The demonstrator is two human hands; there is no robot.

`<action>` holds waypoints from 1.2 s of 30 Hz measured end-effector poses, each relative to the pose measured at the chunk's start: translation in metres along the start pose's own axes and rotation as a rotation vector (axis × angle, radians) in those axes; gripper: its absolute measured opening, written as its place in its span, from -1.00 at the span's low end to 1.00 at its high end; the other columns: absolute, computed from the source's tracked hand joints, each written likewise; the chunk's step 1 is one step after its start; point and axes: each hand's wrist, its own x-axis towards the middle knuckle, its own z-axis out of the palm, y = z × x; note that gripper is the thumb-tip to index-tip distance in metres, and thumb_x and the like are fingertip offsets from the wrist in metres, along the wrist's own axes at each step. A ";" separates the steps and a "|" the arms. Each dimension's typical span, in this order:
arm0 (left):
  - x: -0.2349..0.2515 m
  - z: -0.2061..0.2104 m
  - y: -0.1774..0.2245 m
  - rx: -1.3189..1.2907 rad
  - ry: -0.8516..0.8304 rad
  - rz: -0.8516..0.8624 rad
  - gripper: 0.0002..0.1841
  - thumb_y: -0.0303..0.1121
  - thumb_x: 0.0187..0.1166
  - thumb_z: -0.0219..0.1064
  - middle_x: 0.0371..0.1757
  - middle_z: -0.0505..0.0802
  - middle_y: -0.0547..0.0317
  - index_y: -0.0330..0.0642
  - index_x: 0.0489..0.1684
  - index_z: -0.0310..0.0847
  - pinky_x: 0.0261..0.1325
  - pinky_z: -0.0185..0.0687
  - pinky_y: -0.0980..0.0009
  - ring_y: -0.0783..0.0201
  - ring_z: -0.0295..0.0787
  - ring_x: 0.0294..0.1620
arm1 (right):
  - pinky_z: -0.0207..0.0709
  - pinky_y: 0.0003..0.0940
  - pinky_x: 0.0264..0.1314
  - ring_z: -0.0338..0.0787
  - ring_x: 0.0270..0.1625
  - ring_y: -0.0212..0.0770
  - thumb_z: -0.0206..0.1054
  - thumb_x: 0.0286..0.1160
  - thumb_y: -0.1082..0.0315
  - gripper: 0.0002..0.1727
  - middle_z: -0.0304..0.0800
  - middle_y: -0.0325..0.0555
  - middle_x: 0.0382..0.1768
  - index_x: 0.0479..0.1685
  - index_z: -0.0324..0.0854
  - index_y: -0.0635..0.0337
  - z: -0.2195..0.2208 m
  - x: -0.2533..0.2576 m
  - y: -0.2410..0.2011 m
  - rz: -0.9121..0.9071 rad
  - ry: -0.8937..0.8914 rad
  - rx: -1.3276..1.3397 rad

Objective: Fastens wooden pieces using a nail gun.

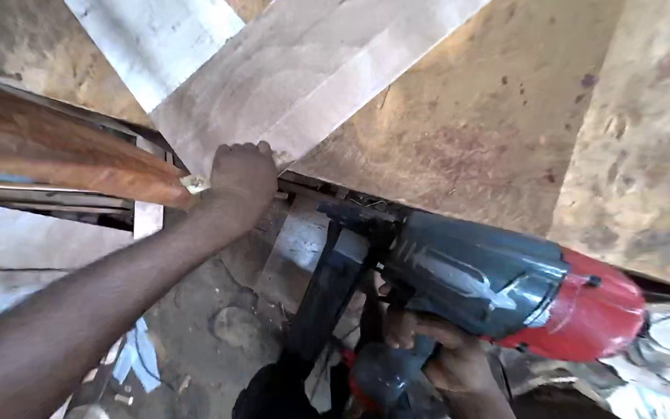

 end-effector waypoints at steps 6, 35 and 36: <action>-0.040 0.013 -0.049 0.475 0.242 0.145 -0.34 0.23 0.56 0.33 -0.16 0.77 -0.19 -0.33 0.08 0.52 0.06 0.62 -0.12 -0.23 0.79 -0.03 | 0.65 -0.30 -0.28 0.69 -0.49 -0.33 0.36 0.41 0.21 -0.52 0.64 -0.30 -0.53 0.32 0.64 0.20 -0.032 0.061 0.146 0.182 -0.471 0.742; -0.007 0.078 -0.026 0.760 1.079 -0.267 -0.13 0.35 0.74 -0.57 -0.65 0.56 -0.28 -0.21 -0.69 0.31 -0.54 0.31 -0.30 -0.45 0.66 -0.45 | 0.64 -0.35 -0.38 0.69 -0.58 -0.30 0.40 0.30 0.27 -0.67 0.62 -0.24 -0.61 -0.02 0.70 0.28 0.004 0.370 0.299 0.060 -1.327 1.237; -0.008 0.077 -0.026 0.770 1.081 -0.269 -0.13 0.36 0.74 -0.58 -0.68 0.55 -0.26 -0.19 -0.71 0.28 -0.55 0.29 -0.28 -0.42 0.66 -0.48 | 0.64 -0.34 -0.37 0.69 -0.56 -0.29 0.39 0.32 0.27 -0.67 0.63 -0.24 -0.60 0.00 0.69 0.28 0.005 0.370 0.300 0.053 -1.342 1.245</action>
